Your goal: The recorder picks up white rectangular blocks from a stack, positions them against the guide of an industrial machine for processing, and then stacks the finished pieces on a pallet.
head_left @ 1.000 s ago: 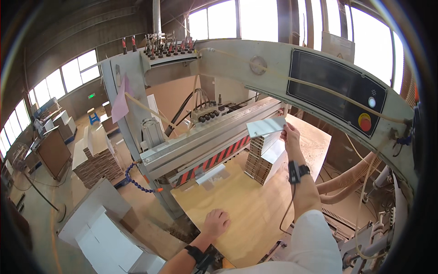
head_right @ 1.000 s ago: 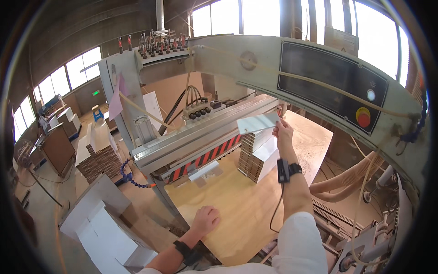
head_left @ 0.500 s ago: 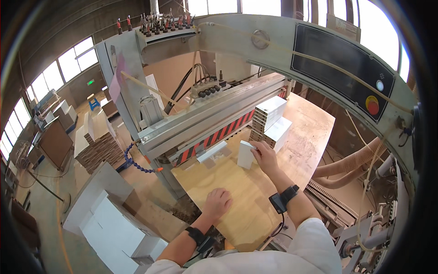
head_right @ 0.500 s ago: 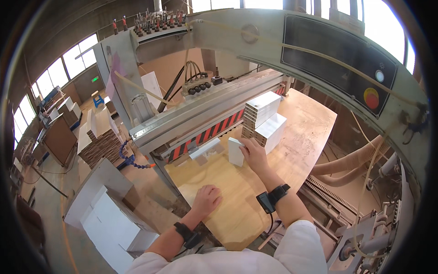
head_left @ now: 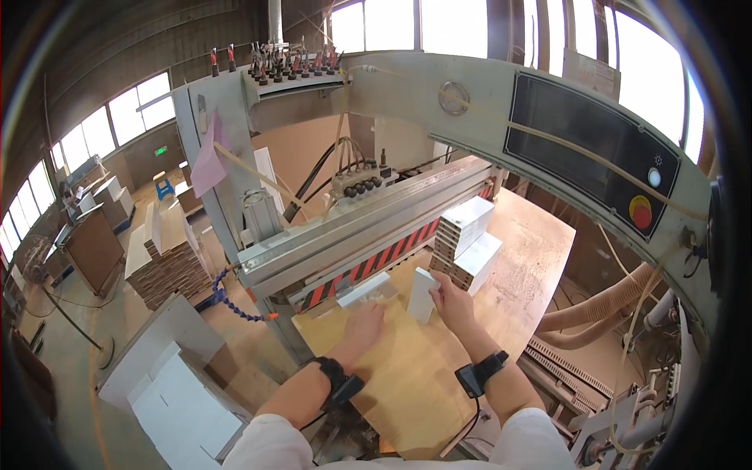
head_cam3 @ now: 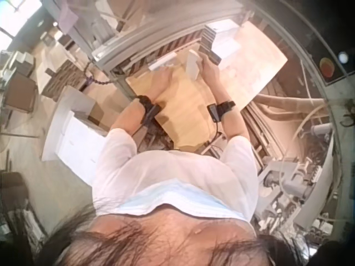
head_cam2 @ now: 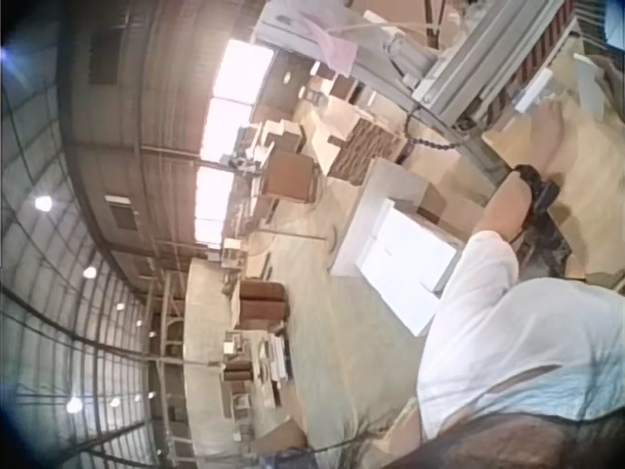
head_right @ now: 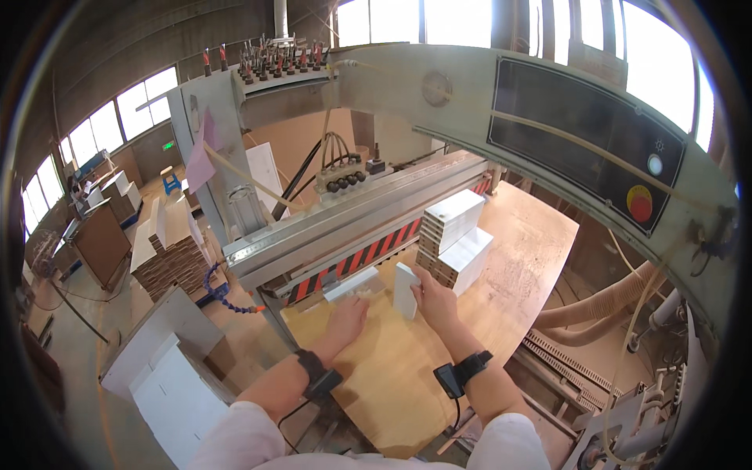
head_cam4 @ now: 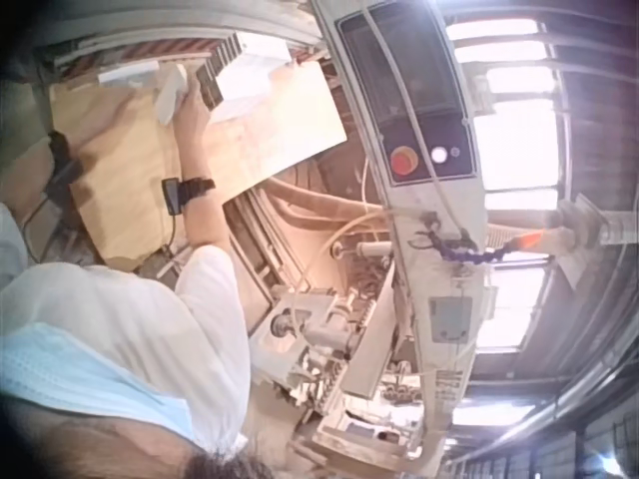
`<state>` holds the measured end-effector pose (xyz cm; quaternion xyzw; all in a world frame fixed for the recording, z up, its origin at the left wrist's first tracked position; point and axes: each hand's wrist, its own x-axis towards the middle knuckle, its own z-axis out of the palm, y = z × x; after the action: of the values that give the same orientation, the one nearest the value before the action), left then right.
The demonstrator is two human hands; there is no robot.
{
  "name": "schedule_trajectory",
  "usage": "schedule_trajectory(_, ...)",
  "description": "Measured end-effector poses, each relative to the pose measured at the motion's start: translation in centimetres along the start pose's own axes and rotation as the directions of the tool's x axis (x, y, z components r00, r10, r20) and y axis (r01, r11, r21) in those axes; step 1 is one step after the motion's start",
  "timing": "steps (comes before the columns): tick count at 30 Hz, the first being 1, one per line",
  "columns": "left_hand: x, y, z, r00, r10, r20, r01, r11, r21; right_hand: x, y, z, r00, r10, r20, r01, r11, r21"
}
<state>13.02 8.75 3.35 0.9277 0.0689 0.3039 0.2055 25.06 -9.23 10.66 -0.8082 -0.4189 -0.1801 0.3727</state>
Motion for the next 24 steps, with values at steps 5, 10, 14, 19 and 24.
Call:
schedule_trajectory(5,6.2,-2.3,3.3,0.986,0.127,0.104,-0.157,0.911,0.381,-2.2,0.9,-0.6,0.993,0.1,-0.069,-0.091,0.988,0.121)
schedule_trajectory(10,9.1,-4.1,6.1,0.958,0.174,0.23,-0.277,0.774,0.57,-8.4,1.2,-0.2,0.727,0.514,0.455,-0.65,0.301,0.698)
schedule_trajectory(14,9.9,-4.3,7.1,0.944,0.043,0.328,-0.256,0.725,0.64,-11.3,1.0,0.1,0.643,0.536,0.547,-0.733,0.225,0.641)
schedule_trajectory(19,10.6,-3.2,6.4,0.943,0.055,0.329,-0.251,0.768,0.589,-11.9,1.3,0.5,0.665,0.523,0.534,-0.716,0.243,0.654)
schedule_trajectory(24,8.1,-3.0,4.9,0.926,0.241,0.289,-0.339,0.87,0.359,-11.9,2.3,0.9,0.618,0.551,0.56,-0.665,-0.014,0.747)
